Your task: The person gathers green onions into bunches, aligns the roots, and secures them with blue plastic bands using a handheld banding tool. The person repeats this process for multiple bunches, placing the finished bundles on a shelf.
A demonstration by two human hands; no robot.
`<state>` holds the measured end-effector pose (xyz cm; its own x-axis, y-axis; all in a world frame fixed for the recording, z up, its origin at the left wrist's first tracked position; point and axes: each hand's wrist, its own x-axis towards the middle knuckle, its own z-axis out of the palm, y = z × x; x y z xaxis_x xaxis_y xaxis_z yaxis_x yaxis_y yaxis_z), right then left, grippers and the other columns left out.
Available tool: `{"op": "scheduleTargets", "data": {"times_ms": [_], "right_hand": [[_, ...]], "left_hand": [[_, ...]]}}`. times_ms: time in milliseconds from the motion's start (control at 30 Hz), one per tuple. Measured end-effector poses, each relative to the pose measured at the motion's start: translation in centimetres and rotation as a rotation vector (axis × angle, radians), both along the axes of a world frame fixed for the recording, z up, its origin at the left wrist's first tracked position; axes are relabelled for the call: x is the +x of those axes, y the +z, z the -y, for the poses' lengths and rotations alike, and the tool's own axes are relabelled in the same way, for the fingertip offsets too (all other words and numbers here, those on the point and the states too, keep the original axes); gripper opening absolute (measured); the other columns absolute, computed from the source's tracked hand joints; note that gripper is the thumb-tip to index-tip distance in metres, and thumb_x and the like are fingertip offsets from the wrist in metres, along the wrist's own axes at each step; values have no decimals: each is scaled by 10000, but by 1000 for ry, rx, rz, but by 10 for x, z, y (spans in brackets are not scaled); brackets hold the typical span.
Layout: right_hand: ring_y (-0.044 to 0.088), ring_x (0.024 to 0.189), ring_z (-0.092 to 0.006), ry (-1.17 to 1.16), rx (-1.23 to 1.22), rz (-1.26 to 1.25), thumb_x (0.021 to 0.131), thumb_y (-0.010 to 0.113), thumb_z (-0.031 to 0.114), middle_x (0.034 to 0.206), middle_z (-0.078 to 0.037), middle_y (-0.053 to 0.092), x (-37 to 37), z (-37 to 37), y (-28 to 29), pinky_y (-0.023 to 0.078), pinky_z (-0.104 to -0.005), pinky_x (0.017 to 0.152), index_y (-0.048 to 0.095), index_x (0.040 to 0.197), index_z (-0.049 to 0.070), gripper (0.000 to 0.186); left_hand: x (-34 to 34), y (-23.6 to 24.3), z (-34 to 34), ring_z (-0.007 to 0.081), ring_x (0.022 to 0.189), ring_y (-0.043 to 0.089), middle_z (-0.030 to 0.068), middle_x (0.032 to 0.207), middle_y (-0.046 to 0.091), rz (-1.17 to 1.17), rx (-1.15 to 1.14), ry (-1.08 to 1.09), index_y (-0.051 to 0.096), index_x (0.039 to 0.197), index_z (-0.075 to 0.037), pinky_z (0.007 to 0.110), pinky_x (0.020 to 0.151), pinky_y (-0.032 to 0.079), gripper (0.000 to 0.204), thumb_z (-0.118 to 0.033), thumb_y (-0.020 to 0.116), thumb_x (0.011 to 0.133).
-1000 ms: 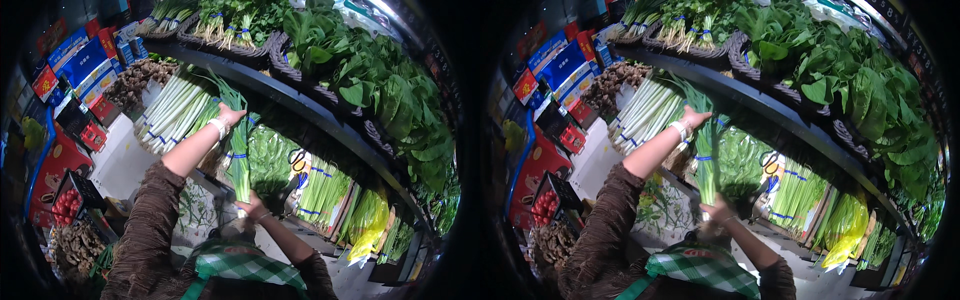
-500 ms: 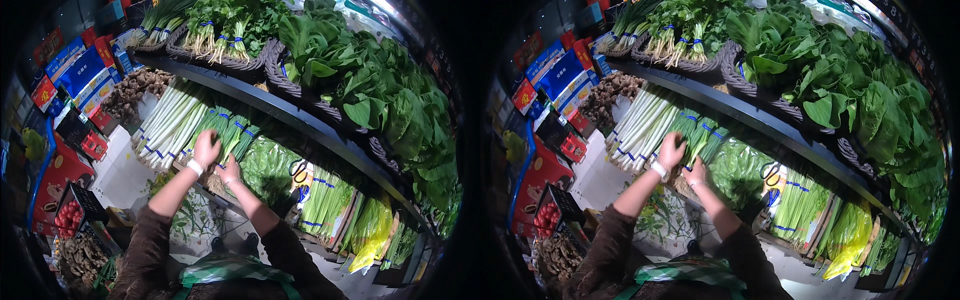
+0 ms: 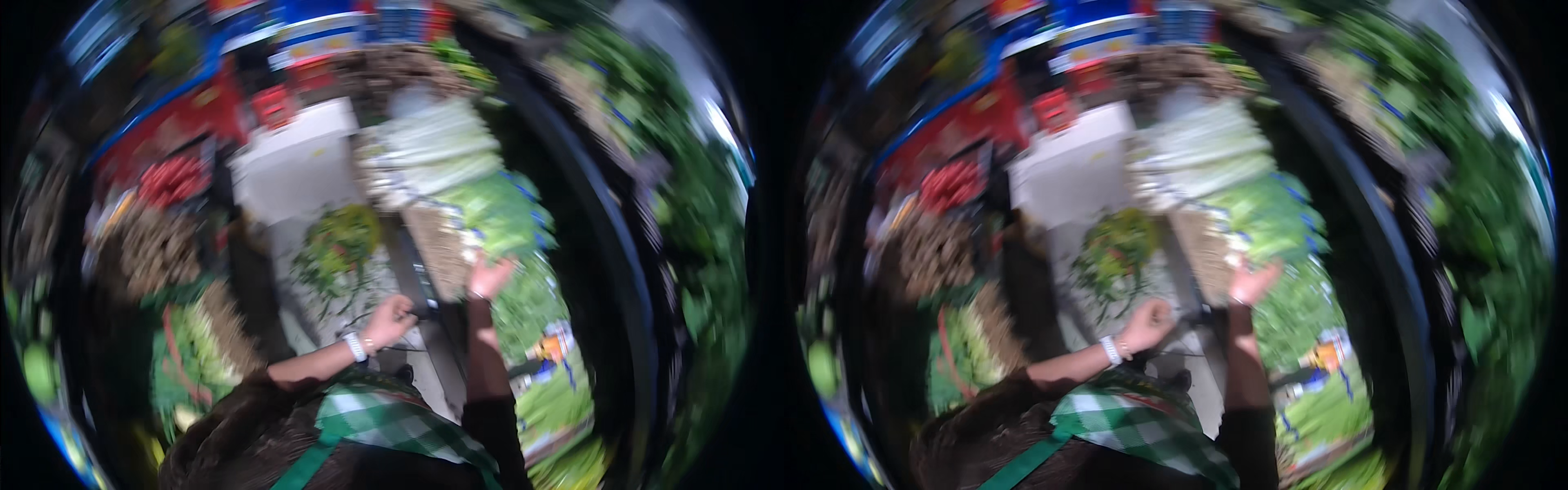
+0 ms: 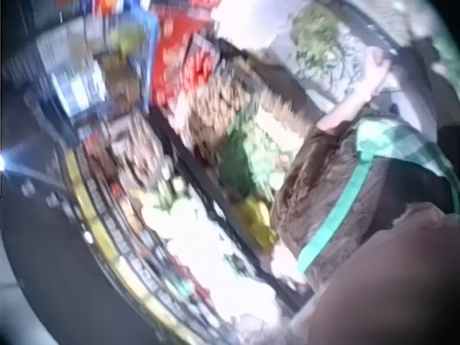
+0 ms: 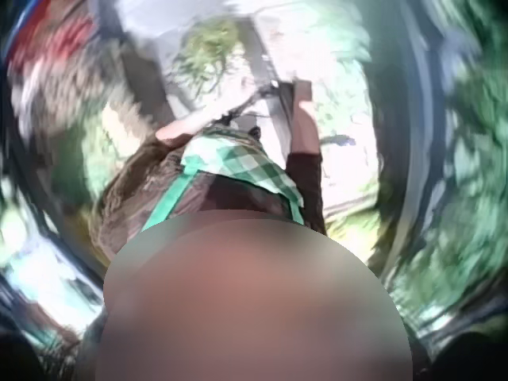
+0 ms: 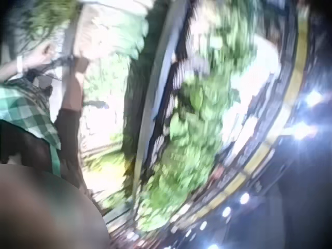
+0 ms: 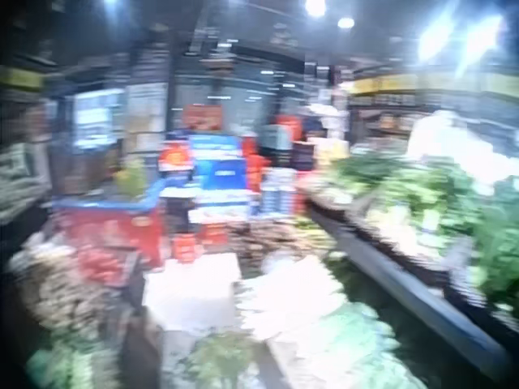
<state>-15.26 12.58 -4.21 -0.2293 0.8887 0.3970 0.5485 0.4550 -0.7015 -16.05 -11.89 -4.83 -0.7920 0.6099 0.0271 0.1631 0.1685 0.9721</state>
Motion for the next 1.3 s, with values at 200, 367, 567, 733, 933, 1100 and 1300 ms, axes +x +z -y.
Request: {"op": "scheduleTargets", "data": {"times_ms": [200,367,567,733,933,1100,1300], "right_hand": [[529,993,-288,658,-204,-211,876,652,107,1178,-201,506,2,130,33,458,-392,850,404,1317,-33,525],[539,1005,-298,1432,-306,68,865,644,138,1159,-196,546,15,250,32,443,-395,871,469,1274,-16,470],[547,1018,-371,2080,-27,110,842,646,206,1050,-223,608,11,367,46,427,-440,926,583,1120,-5,354],[603,933,-394,2129,124,754,780,693,238,948,-224,640,23,443,23,479,-450,818,547,1070,-12,410],[606,869,-450,2108,-199,854,756,680,176,870,-255,630,27,452,-12,496,-461,757,474,1010,6,369],[629,921,-318,2153,-435,954,762,707,130,989,-196,636,3,441,12,487,-376,813,499,1138,22,443],[555,692,-119,2171,-669,1130,945,560,365,784,-38,602,-23,453,33,455,-269,629,614,1091,35,365]], "left_hand": [[37,39,82,148,761,544,59,906,569,43,-24,311,577,1017,-32,282,722,482,258,-127,695,808],[97,57,159,230,923,613,113,995,625,-58,-168,808,621,997,-43,327,821,485,243,-117,702,780],[144,25,257,313,941,572,164,991,579,-106,-498,1446,559,1087,6,385,852,468,369,-68,695,752],[153,-19,303,239,960,564,149,1043,589,344,-262,1665,536,1158,39,324,856,458,360,-133,624,854],[143,-38,305,77,662,520,-14,804,579,507,308,1647,590,1113,7,235,592,448,251,-130,595,902],[141,-47,315,197,754,567,98,735,587,205,-304,1695,621,1060,-27,321,719,474,182,-110,557,912],[127,-27,310,93,658,491,7,725,564,248,153,1773,644,961,6,245,611,414,252,-242,606,938]]}}
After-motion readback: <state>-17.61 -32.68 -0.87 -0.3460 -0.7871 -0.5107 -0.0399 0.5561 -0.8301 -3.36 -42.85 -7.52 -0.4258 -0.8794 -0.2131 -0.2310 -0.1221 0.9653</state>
